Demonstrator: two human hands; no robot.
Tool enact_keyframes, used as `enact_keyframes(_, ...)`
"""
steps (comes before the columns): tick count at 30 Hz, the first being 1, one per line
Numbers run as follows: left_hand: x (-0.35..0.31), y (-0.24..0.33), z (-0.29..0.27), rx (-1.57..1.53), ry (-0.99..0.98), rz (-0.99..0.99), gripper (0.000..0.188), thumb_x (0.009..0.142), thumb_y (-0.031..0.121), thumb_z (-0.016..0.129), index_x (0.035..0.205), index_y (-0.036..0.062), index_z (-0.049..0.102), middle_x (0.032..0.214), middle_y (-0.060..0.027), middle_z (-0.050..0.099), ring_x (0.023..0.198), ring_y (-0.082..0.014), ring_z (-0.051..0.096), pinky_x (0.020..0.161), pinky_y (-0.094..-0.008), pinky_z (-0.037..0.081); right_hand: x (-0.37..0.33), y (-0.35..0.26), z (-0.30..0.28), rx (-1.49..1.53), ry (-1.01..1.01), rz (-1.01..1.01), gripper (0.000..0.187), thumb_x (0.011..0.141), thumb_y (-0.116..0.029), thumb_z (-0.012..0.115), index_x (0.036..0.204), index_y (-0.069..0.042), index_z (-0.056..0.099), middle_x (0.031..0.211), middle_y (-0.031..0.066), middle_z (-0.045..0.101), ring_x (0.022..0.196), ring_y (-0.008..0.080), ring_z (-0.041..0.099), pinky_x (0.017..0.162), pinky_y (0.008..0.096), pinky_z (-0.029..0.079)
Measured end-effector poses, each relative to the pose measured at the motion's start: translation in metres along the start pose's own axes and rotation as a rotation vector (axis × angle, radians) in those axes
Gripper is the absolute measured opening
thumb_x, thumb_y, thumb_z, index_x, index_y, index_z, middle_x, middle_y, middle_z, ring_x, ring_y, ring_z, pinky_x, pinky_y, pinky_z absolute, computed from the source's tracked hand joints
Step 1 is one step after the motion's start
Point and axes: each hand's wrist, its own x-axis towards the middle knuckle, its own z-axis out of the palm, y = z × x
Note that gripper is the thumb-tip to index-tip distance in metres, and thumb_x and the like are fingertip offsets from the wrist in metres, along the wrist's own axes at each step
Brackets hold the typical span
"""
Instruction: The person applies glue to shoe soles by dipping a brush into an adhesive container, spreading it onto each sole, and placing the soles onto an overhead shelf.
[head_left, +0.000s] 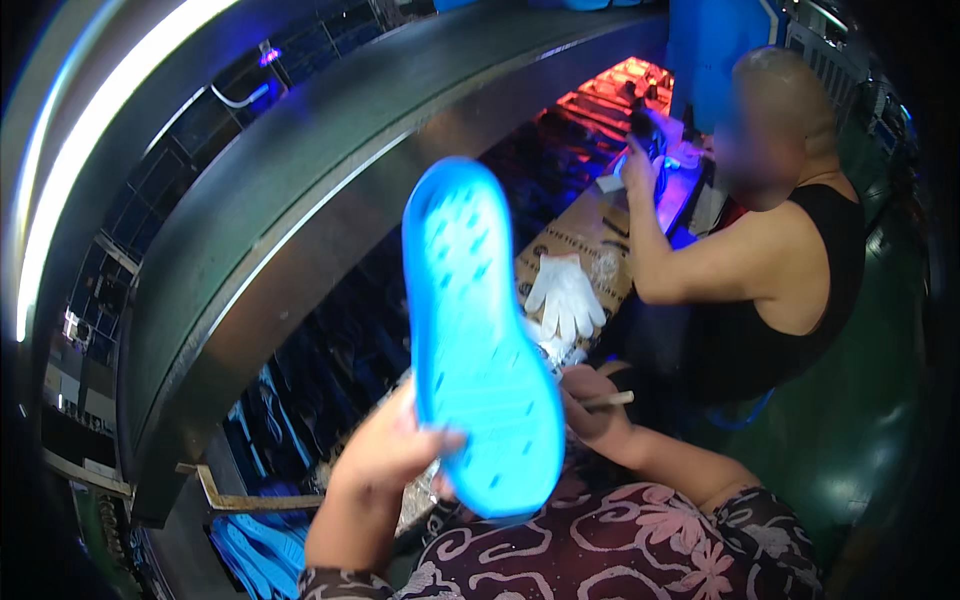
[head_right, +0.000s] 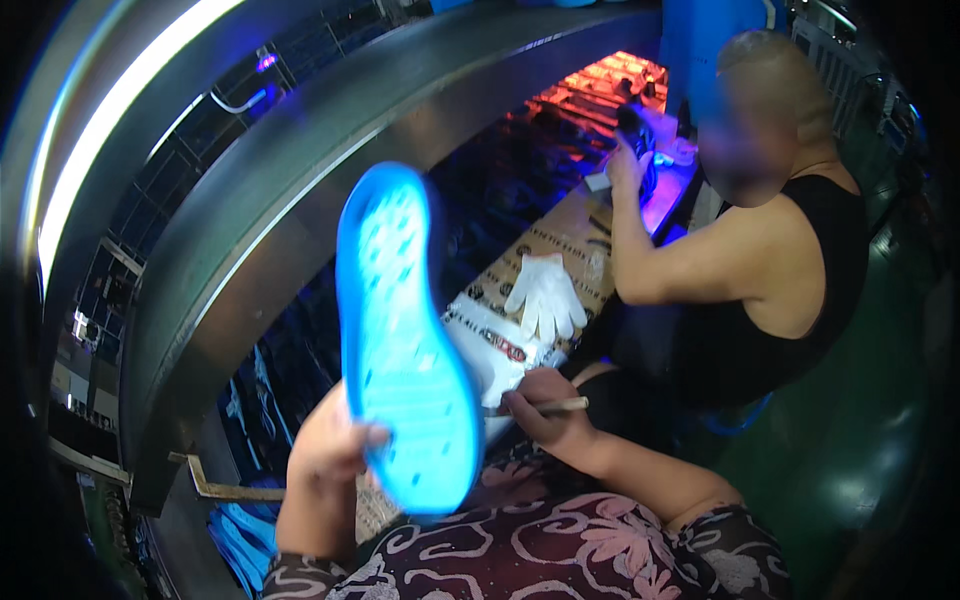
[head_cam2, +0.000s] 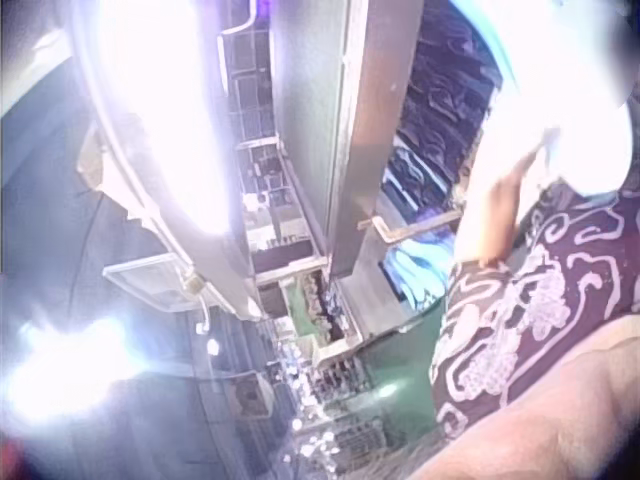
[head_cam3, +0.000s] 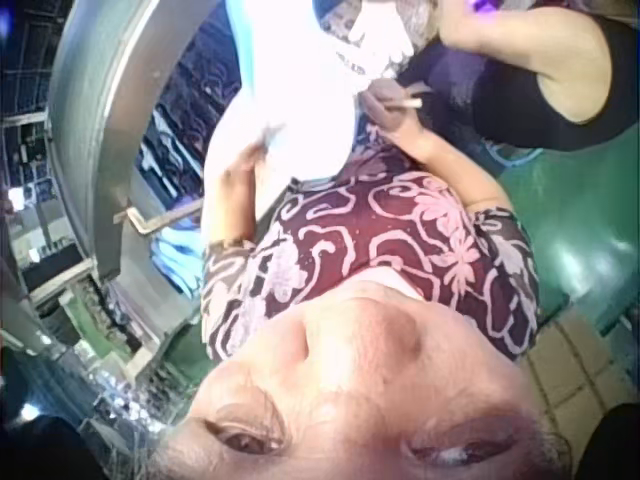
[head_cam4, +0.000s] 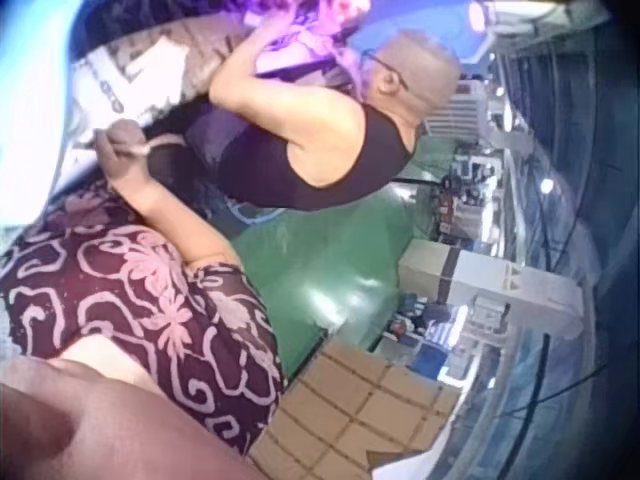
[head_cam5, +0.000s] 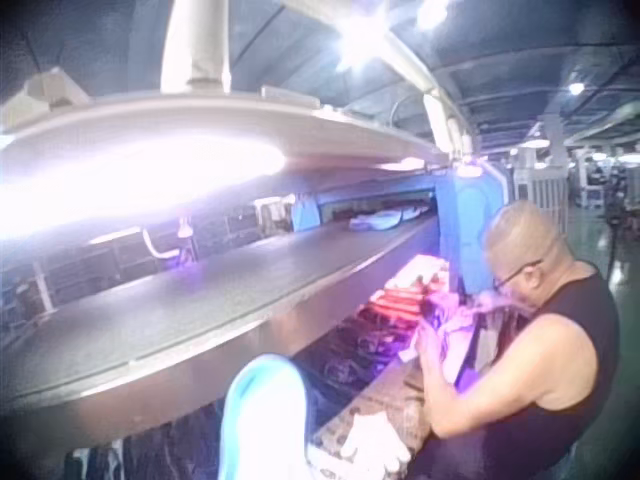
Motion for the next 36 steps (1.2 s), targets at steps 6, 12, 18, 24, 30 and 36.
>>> enact_keyframes(6,0.237,0.128,0.015,-0.546,0.313,0.277,0.034,0.088,0.013,0.062,0.112,-0.0043,0.045,0.097,-0.0223,0.062,0.083,-0.0281,0.065,0.07,-0.0322,0.059,0.007,-0.003,-0.012,0.241,0.043,0.285,0.026,0.088,-0.012,0.054,0.067,-0.003,0.066,0.058,0.0049,0.059,0.061,0.0198,0.054,0.069,0.0339,0.042)
enact_keyframes(12,0.215,0.081,0.069,-0.372,0.242,0.553,0.058,0.086,0.013,0.063,0.135,0.0036,0.033,0.119,-0.0203,0.054,0.104,-0.0272,0.06,0.086,-0.0338,0.054,-0.003,0.011,-0.029,0.307,0.031,0.486,0.023,0.087,-0.012,0.056,0.07,-0.002,0.066,0.063,0.0102,0.061,0.063,0.0252,0.057,0.066,0.0357,0.043)
enact_keyframes(18,0.033,-0.062,-0.046,-0.019,0.626,0.053,0.044,0.089,0.021,0.062,0.126,0.0042,0.048,0.086,-0.0092,0.06,0.07,-0.0179,0.059,0.065,-0.0272,0.049,-0.006,0.018,-0.008,0.398,-0.025,0.582,0.03,0.091,-0.016,0.051,0.07,0.0,0.065,0.063,0.0082,0.06,0.061,0.0192,0.056,0.063,0.0329,0.044)
enact_keyframes(24,-0.221,-0.156,-0.117,-0.054,1.309,-0.104,0.031,0.089,0.012,0.056,0.118,0.0041,0.048,0.085,-0.0078,0.062,0.065,-0.0136,0.062,0.057,-0.0226,0.051,0.005,0.022,0.037,0.573,-0.09,0.545,0.056,0.1,-0.038,0.03,0.069,-0.002,0.06,0.076,0.0101,0.058,0.065,0.016,0.052,0.069,0.0295,0.043)
enact_keyframes(30,-0.401,-0.192,-0.119,0.997,2.154,0.004,0.052,0.083,0.019,0.066,0.125,-0.004,0.047,0.124,-0.02,0.049,0.111,-0.0281,0.051,0.094,-0.038,0.041,0.087,-0.029,0.108,0.6,-0.408,0.101,0.051,0.1,-0.032,0.025,0.072,-0.003,0.056,0.08,0.0091,0.049,0.087,0.0192,0.046,0.083,0.032,0.036)
enact_keyframes(36,-0.49,-0.183,-0.139,0.509,2.314,-0.007,0.066,0.085,0.031,0.065,0.134,-0.0037,0.038,0.126,-0.0215,0.049,0.118,-0.0287,0.049,0.096,-0.0381,0.04,0.122,-0.137,0.21,0.513,-1.065,-0.105,0.024,0.091,-0.006,0.048,0.111,-0.005,0.06,0.095,0.0112,0.057,0.089,0.0244,0.054,0.081,0.0333,0.044)
